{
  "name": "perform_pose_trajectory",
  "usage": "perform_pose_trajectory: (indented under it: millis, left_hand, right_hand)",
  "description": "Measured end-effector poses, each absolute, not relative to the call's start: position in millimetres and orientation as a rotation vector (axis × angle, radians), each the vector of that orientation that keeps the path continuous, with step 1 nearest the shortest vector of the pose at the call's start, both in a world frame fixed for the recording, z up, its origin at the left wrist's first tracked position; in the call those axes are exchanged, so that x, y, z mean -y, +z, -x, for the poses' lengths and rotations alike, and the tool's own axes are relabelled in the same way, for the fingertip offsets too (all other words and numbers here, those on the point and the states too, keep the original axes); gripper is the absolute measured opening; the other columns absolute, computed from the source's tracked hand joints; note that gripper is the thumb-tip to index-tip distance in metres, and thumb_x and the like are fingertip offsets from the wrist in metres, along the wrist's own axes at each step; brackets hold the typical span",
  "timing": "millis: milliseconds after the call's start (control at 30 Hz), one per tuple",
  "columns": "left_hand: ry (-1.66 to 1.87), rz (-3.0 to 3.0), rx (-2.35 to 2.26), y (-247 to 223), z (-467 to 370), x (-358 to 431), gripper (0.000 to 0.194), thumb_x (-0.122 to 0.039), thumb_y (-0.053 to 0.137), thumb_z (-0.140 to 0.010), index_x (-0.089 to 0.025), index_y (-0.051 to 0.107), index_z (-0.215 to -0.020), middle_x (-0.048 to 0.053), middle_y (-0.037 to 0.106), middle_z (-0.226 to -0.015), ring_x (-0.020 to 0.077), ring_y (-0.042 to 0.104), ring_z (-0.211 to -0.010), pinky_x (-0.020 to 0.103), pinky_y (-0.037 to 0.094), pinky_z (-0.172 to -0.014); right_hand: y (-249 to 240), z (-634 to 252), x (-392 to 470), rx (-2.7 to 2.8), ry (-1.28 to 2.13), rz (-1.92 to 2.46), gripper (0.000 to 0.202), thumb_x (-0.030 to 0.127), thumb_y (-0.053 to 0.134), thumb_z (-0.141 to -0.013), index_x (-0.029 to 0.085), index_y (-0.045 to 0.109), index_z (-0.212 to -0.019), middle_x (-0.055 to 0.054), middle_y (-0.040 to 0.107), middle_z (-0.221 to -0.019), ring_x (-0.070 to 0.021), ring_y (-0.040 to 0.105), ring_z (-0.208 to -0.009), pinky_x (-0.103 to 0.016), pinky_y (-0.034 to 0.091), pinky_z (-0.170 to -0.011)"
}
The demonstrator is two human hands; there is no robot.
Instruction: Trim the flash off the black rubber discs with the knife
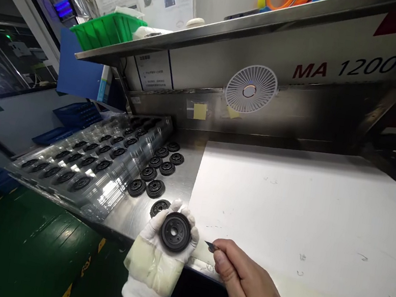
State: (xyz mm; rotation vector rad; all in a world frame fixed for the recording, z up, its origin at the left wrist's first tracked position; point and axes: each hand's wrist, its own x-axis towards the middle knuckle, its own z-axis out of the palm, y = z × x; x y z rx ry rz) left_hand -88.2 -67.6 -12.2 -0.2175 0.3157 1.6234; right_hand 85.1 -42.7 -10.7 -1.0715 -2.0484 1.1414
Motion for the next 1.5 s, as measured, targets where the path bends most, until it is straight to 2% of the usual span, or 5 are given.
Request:
perform_pose_trajectory:
  millis: [167,433,900,1200,1500]
  left_hand:
    - [1.563,0.208,-0.415,-8.4,86.6,65.7,0.02,-0.026,0.06,-0.083,-0.014,0.065,-0.098,0.01,0.062,-0.095,0.0225,0.059,-0.09,0.037,0.051,-0.076]
    - [1.628,0.216,-0.56,-5.3,81.2,65.6,0.012,-0.016,0.061,-0.078,-0.01,0.067,-0.087,0.01,0.064,-0.086,0.0244,0.062,-0.088,0.049,0.048,-0.09]
    - [1.687,0.172,-0.626,-2.7,71.3,62.6,0.009,-0.014,0.058,-0.079,-0.01,0.064,-0.081,0.008,0.058,-0.078,0.0172,0.057,-0.076,0.032,0.052,-0.076]
    - [1.752,0.131,-0.596,-8.0,70.6,66.1,0.007,-0.013,0.059,-0.076,-0.012,0.063,-0.082,0.005,0.057,-0.076,0.0158,0.057,-0.075,0.044,0.048,-0.091]
    - [1.827,0.155,-0.687,-10.0,69.5,67.8,0.012,-0.014,0.061,-0.075,-0.014,0.065,-0.086,0.005,0.059,-0.077,0.0177,0.06,-0.075,0.046,0.05,-0.088]
  right_hand:
    - [-7.0,-82.2,43.8,2.117,1.049,1.105,0.033,0.046,0.029,-0.097,0.026,0.046,-0.078,0.005,0.053,-0.069,-0.0135,0.048,-0.061,-0.025,0.036,-0.057]
    - [-12.9,-82.2,40.2,2.239,0.924,1.117,0.033,0.046,0.031,-0.098,0.025,0.042,-0.074,0.007,0.053,-0.07,-0.013,0.047,-0.062,-0.025,0.032,-0.056]
    - [-17.8,-65.8,41.0,2.284,0.663,1.121,0.03,0.039,0.029,-0.098,0.027,0.053,-0.083,0.003,0.058,-0.074,-0.0158,0.055,-0.065,-0.027,0.038,-0.059]
    - [-27.2,-64.1,47.7,2.369,0.442,1.144,0.032,0.039,0.031,-0.097,0.025,0.05,-0.075,0.003,0.056,-0.067,-0.0145,0.051,-0.055,-0.026,0.033,-0.051]
    - [-30.6,-61.0,53.1,2.351,0.5,1.13,0.031,0.038,0.031,-0.098,0.025,0.049,-0.077,0.003,0.056,-0.067,-0.0146,0.053,-0.056,-0.026,0.033,-0.052]
